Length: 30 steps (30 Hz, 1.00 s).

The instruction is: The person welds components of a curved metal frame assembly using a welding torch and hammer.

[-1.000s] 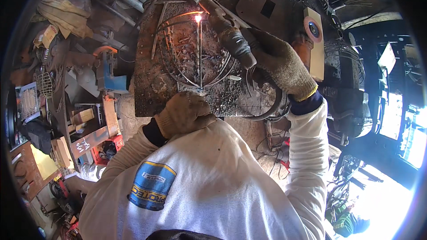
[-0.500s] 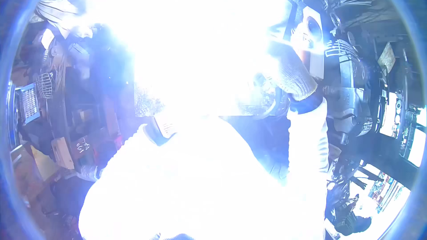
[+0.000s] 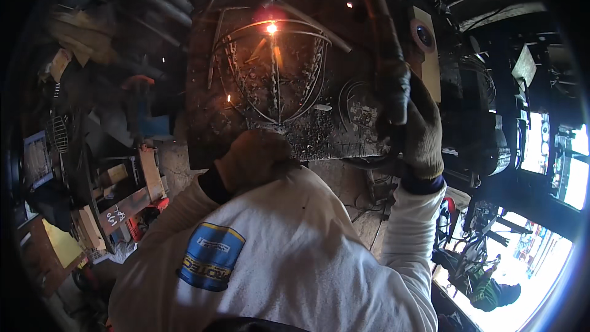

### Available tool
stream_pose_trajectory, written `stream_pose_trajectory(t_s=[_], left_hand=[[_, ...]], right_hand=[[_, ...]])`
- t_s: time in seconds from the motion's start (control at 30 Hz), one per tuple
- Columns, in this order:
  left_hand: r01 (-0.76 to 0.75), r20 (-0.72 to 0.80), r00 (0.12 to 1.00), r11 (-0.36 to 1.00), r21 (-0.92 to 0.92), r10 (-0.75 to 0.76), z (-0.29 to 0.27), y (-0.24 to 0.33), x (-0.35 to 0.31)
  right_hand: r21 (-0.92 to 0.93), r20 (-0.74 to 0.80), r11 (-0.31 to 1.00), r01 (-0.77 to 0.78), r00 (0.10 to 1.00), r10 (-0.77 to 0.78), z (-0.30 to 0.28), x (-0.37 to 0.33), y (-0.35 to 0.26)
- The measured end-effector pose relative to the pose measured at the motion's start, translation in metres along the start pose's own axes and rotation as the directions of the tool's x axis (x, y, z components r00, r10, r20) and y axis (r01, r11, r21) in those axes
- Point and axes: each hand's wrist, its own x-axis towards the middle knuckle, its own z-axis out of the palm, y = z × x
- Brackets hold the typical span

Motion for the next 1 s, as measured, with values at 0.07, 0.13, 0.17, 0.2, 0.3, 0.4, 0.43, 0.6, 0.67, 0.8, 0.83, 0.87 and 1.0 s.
stream_pose_trajectory(t_s=[0.07, 0.13, 0.17, 0.2, 0.3, 0.4, 0.43, 0.6, 0.67, 0.8, 0.83, 0.87, 1.0], left_hand=[[0.008, 0.011, 1.000, 0.999, -0.042, -0.008, -0.006, 0.000, 0.002], [0.003, 0.031, 1.000, 0.996, -0.094, 0.000, -0.008, 0.001, 0.004], [0.045, 0.045, 0.998, 0.995, -0.089, -0.041, -0.009, 0.001, 0.003], [0.085, 0.058, 0.995, 0.993, -0.082, -0.080, -0.009, 0.000, 0.002], [-0.027, -0.034, 0.999, 0.993, -0.115, 0.023, -0.007, -0.009, -0.002], [0.038, 0.119, 0.993, 0.986, -0.162, -0.019, -0.012, -0.012, 0.002], [0.034, 0.131, 0.991, 0.986, -0.163, -0.013, -0.011, -0.014, 0.003], [-0.053, 0.131, 0.990, 0.998, -0.024, 0.056, -0.004, -0.004, 0.010], [-0.057, 0.105, 0.993, 0.998, -0.012, 0.058, -0.002, -0.003, 0.011], [-0.097, 0.134, 0.986, 0.995, -0.011, 0.098, 0.006, -0.006, 0.010], [-0.053, 0.146, 0.988, 0.999, -0.005, 0.053, 0.005, -0.004, 0.011], [-0.077, 0.150, 0.986, 0.997, -0.002, 0.077, 0.005, 0.000, 0.013], [-0.014, 0.169, 0.986, 0.997, 0.073, 0.001, 0.006, 0.012, 0.017]], right_hand=[[-0.143, -0.063, 0.982, 0.121, 0.989, -0.131, -0.009, -0.021, 0.015], [-0.088, -0.181, 0.990, 0.107, 0.976, -0.122, -0.025, -0.046, 0.030], [-0.057, -0.235, 0.993, 0.107, 0.965, -0.117, -0.033, -0.056, 0.039], [0.254, -0.219, 0.965, 0.065, 0.976, -0.008, -0.031, -0.066, 0.032], [0.549, -0.371, 0.833, 0.061, 0.912, 0.178, -0.022, -0.099, 0.028], [0.533, -0.512, 0.818, 0.215, 0.852, 0.110, -0.026, -0.129, 0.026], [0.535, -0.573, 0.805, 0.256, 0.811, 0.123, -0.026, -0.140, 0.023], [0.491, -0.661, 0.805, 0.333, 0.744, 0.095, -0.049, -0.200, 0.021], [0.367, -0.677, 0.879, 0.304, 0.736, 0.028, -0.060, -0.204, 0.018], [0.094, -0.906, 0.934, 0.345, 0.417, -0.063, -0.073, -0.183, -0.003], [0.032, -0.936, 0.937, 0.349, 0.339, -0.094, -0.081, -0.178, -0.001], [-0.063, -0.951, 0.955, 0.288, 0.272, -0.145, -0.090, -0.179, 0.000], [-0.257, -0.944, 0.940, 0.225, 0.150, -0.294, -0.156, -0.185, 0.059]])
